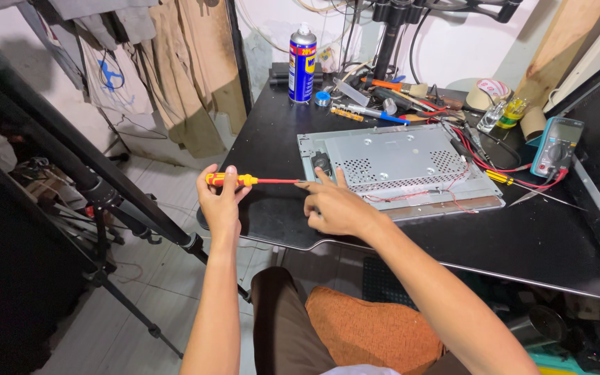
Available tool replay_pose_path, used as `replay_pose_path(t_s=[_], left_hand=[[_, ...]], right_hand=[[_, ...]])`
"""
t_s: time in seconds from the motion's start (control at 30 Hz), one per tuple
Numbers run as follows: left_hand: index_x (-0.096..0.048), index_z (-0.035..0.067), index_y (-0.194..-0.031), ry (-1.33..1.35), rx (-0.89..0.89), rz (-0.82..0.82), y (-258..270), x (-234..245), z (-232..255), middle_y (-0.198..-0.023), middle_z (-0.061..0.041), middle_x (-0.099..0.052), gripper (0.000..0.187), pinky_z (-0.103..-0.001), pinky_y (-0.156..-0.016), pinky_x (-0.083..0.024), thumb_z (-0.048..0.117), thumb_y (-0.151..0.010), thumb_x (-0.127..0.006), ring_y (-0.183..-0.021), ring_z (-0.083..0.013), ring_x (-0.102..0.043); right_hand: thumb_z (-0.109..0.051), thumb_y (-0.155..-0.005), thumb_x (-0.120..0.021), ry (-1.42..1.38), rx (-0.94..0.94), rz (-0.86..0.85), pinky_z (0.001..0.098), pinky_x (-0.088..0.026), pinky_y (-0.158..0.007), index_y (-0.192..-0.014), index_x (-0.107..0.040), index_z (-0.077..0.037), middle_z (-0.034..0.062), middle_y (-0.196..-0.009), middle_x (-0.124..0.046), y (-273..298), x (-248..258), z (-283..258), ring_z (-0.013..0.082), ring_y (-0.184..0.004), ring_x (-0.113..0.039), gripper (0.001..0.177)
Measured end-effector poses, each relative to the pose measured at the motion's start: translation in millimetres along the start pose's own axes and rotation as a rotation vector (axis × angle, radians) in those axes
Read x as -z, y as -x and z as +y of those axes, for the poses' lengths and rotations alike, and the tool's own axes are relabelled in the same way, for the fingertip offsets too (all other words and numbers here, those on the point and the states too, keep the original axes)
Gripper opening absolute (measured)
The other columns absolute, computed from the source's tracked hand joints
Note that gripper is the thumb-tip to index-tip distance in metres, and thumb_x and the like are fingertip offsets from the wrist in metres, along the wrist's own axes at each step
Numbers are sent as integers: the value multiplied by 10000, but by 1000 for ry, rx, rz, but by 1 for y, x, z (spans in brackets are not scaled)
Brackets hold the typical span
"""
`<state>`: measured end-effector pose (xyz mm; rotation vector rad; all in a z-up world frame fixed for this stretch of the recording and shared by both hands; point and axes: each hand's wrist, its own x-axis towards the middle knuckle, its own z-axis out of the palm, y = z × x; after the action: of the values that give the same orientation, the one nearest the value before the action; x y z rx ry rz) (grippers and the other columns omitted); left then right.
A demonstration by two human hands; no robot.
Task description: The person works on the internal components of a flat-panel display, using a screwdriver to remove and replace screws from the metal chassis and circuit boards, and then lifting the metal casing to access the layers beneath.
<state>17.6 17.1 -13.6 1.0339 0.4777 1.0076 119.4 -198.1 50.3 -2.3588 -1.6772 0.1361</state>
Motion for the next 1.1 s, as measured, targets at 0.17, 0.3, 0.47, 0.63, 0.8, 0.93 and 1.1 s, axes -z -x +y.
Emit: replay_pose_path(t_s=[0.17, 0.3, 0.47, 0.63, 0.8, 0.93, 1.1], left_hand=[[-443, -21, -1373, 1, -124, -44, 10, 1, 1, -1232, -147, -526, 533, -346, -736, -667, 183, -961, -713, -917, -166, -692], [-443, -32, -1363, -97, -133, -40, 29, 0, 8, -1126, -138, -579, 548, -339, -691, -664, 170, -940, -727, -832, -164, -693], [-474, -33, -1372, -281, -84, -21, 39, 0, 13, -830, -109, -654, 549, -313, -664, -667, 174, -931, -728, -756, -147, -698], [-489, -56, -1356, -350, -62, -5, 36, 1, 13, -880, -147, -674, 571, -323, -634, -671, 188, -906, -742, -752, -182, -730], [-517, -96, -1302, -430, -47, 19, 34, 3, 17, -983, -178, -668, 572, -342, -619, -626, 196, -876, -763, -762, -221, -756], [-544, -115, -1256, -489, -23, 4, 33, 4, 16, -1024, -199, -675, 551, -338, -631, -627, 194, -864, -778, -780, -229, -766], [-548, -120, -1247, -514, -4, 12, 30, 5, 15, -1012, -215, -687, 541, -331, -636, -625, 192, -868, -775, -769, -233, -771]], right_hand=[[-112, -800, -604, -308, 7, 159, 499, -265, -1246, -970, -715, -69, 167, -1519, -509, 4, 7, 30, 381, -1407, -461, 208], [-160, -814, -623, -441, -10, 162, 382, -400, -1164, -1043, -715, -101, 106, -1483, -582, 7, 9, 45, 310, -1381, -542, 254], [-295, -924, -706, -240, 84, 72, 592, -148, -1219, -996, -824, -152, 88, -1484, -566, -4, -2, 38, 373, -1492, -330, 199], [-284, -871, -724, -164, 4, -10, 690, -47, -1195, -898, -836, -186, 43, -1521, -515, -18, -7, 24, 343, -1545, -210, 151], [-278, -865, -723, -92, -28, -74, 693, 3, -1202, -859, -835, -203, 18, -1529, -508, -22, -9, 21, 336, -1550, -192, 134], [-291, -872, -717, -81, -31, -126, 694, 27, -1196, -865, -832, -202, 2, -1526, -510, -22, -11, 25, 338, -1551, -171, 145], [-283, -887, -700, -82, -28, -125, 693, 39, -1199, -871, -830, -202, -13, -1519, -520, -22, -12, 25, 331, -1554, -171, 154]])
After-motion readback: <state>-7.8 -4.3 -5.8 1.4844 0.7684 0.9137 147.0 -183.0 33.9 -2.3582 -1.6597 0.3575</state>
